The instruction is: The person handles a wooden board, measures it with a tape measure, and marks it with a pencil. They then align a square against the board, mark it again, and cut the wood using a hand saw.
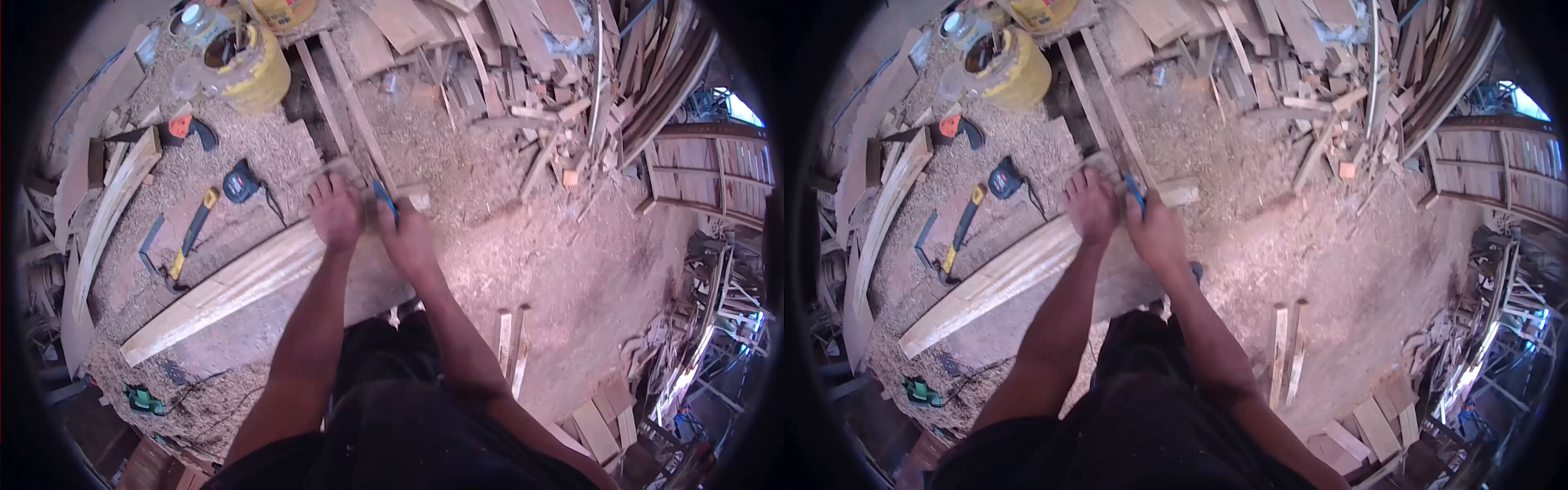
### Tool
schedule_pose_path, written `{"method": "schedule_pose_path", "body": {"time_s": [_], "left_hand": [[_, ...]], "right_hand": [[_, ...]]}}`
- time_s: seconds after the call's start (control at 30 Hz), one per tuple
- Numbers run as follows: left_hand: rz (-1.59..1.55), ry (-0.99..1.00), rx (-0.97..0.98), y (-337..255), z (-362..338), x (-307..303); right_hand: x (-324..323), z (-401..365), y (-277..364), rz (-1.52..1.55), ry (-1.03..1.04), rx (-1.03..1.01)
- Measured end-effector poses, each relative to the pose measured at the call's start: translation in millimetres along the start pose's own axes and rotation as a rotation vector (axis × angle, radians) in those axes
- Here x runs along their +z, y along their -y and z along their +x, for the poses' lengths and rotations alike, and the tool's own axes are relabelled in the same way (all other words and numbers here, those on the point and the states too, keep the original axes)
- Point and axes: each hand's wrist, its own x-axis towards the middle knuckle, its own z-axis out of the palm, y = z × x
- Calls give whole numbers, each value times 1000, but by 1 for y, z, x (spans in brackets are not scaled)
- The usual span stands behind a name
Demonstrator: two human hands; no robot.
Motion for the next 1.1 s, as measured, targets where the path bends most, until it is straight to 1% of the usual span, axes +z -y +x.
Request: {"method": "schedule_pose_path", "body": {"time_s": [0.07, 0.1, 0.13, 0.2, 0.23, 0.27, 0.33, 0.37, 0.4, 0.43, 0.47, 0.5, 0.57, 0.6, 0.63, 0.67, 0.7, 0.73, 0.77, 0.8, 0.87, 0.9, 0.93, 0.97, 1.0, 1.03, 1.07, 1.1], "left_hand": [[-15, -2, 12, -1, 7, -2], [-22, -25, 31, 0, 7, 0], [-21, 3, 23, -5, 5, -3], [5, 55, -1, -4, 9, -6], [14, 11, 12, -4, 7, -5], [18, -1, -5, -4, 13, -2], [20, 13, -3, -4, 9, -3], [8, 14, -8, -4, 8, -3], [-1, -8, 11, -3, 5, -3], [-11, -44, 27, -2, 8, 0], [-19, -66, 45, 0, 5, 0], [-8, -46, 34, 0, 5, 0], [8, 14, 30, 0, 5, -5], [5, -6, 21, -2, 17, -3], [5, 3, 14, -1, 12, -1], [7, 18, 7, -2, 6, 0], [-3, 8, 11, -3, 5, -1], [-4, -2, 10, -4, 1, -3], [-2, -27, 8, -5, 7, -2], [3, -17, 6, -5, 10, -1], [13, 1, -21, -5, 8, 0], [22, 31, -29, -5, 8, -2], [19, 10, -19, -4, 10, -3], [12, -10, -9, -3, 11, -4], [0, -20, 8, -4, 7, -4], [-1, -21, -1, -3, 8, -2], [5, -13, 8, 1, 3, 0], [4, 9, 19, 4, -6, 1]], "right_hand": [[-14, -15, 3, 39, -29, -32], [-39, -57, -1, 64, 11, 79], [-75, -103, 6, -5, 104, 223], [-119, -197, -16, 71, 139, 318], [-128, -217, -12, 61, 89, 254], [-129, -218, -12, 61, 38, 178], [-100, -153, -13, -63, 160, 304], [-55, -110, -35, -40, -1, 122], [-36, -57, -22, 59, 56, 127], [-15, -24, -22, 6, 10, 19], [-10, -7, -10, -3, 9, -1], [-16, -10, -3, -20, 8, -3], [-39, -71, -8, 10, 37, 68], [-52, -84, -5, 31, 28, 55], [-87, -121, 12, 44, 138, 289], [-114, -166, 9, -13, 153, 328], [-129, -211, -11, 44, 112, 282], [-143, -232, -5, 69, 97, 299], [-149, -233, 2, 101, 79, 300], [-136, -215, 0, 63, 118, 298], [-94, -147, -17, -28, 209, 280], [-60, -109, -20, -42, 156, 200], [-29, -78, -30, 27, 50, 83], [-14, -44, -22, 84, -31, 6], [-13, -25, -11, 28, 39, 56], [-19, -15, 0, -27, 103, 94], [-31, -32, 1, 3, 114, 128], [-49, -67, -2, 25, 124, 174]]}}
